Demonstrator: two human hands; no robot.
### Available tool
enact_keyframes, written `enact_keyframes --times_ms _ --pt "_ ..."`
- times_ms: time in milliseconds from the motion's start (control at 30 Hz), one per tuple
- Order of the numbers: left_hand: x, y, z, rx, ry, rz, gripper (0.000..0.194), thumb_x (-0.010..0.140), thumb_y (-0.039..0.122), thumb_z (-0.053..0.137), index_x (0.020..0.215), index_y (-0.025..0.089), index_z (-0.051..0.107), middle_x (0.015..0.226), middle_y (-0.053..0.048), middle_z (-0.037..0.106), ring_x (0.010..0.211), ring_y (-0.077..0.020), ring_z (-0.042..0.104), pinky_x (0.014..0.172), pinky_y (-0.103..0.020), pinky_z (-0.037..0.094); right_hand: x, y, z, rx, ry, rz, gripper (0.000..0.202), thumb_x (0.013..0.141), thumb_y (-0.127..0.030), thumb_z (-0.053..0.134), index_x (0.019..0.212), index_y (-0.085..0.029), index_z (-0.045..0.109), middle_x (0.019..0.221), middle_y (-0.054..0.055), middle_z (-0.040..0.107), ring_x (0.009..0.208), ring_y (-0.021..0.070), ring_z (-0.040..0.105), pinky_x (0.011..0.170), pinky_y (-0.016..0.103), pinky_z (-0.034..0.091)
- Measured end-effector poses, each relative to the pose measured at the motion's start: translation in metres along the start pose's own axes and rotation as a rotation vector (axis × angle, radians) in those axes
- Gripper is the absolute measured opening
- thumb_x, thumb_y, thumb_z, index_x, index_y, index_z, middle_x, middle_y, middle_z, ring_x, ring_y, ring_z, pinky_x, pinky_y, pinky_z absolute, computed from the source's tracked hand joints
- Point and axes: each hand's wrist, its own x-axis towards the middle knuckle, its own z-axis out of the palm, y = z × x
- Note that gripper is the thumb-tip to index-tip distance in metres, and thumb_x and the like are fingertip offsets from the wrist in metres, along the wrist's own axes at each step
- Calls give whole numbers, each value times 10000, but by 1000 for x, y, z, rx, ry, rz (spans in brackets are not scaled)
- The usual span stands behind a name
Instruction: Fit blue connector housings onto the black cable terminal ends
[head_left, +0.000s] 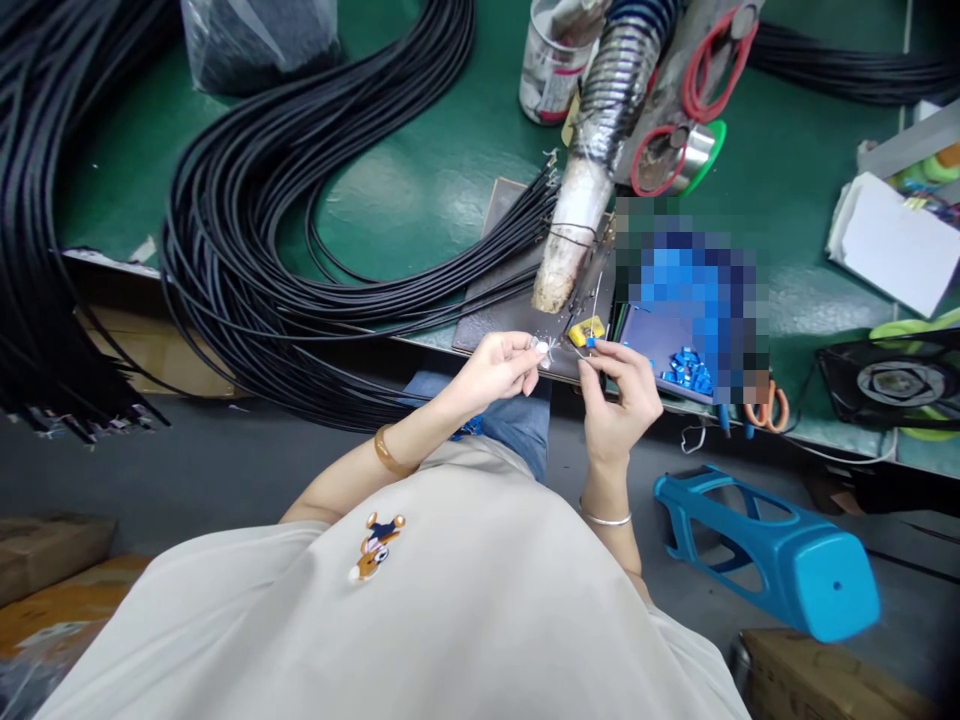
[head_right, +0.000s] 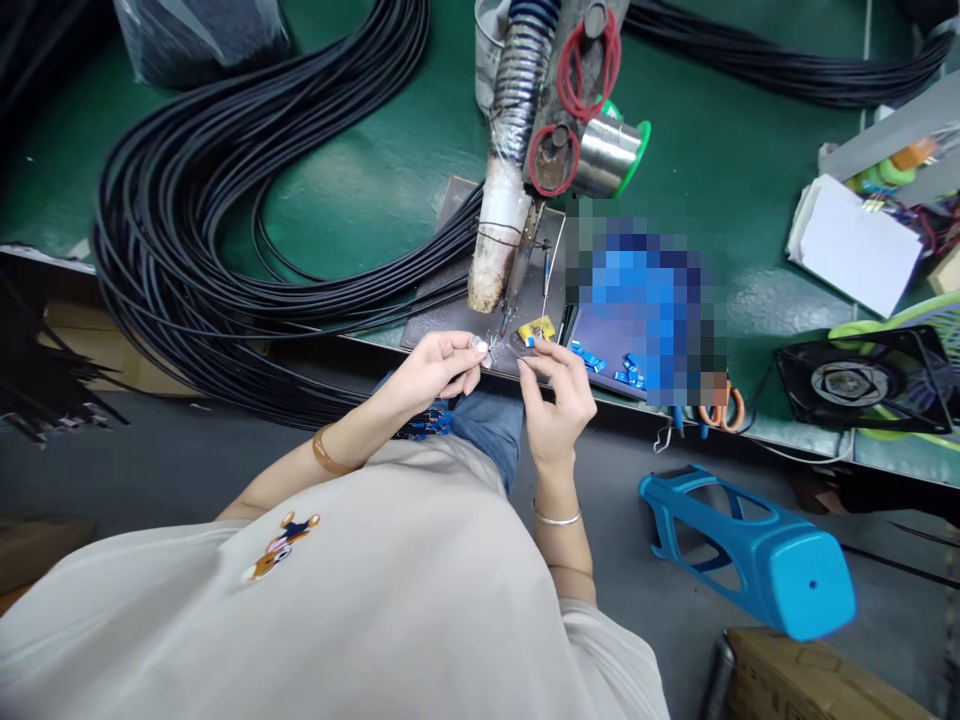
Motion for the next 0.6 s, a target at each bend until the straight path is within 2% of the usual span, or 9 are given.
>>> enact_keyframes --times_ms 233,600 --pt "5 3 3 -16 5 22 465 781 542 730 676 148 505 457 29 550 304 -3 299 331 -169 137 -2 -3 9 5 -64 17 59 872 -187 678 886 -230 715 1017 41 730 979 192 695 921 402 564" --pt "3 8 6 -25 -14 59 457 788 530 727 681 144 508 466 25 560 305 -2 303 327 -165 138 2 -6 9 23 -46 33 52 861 -194 693 876 -235 721 997 34 728 965 189 698 911 396 567"
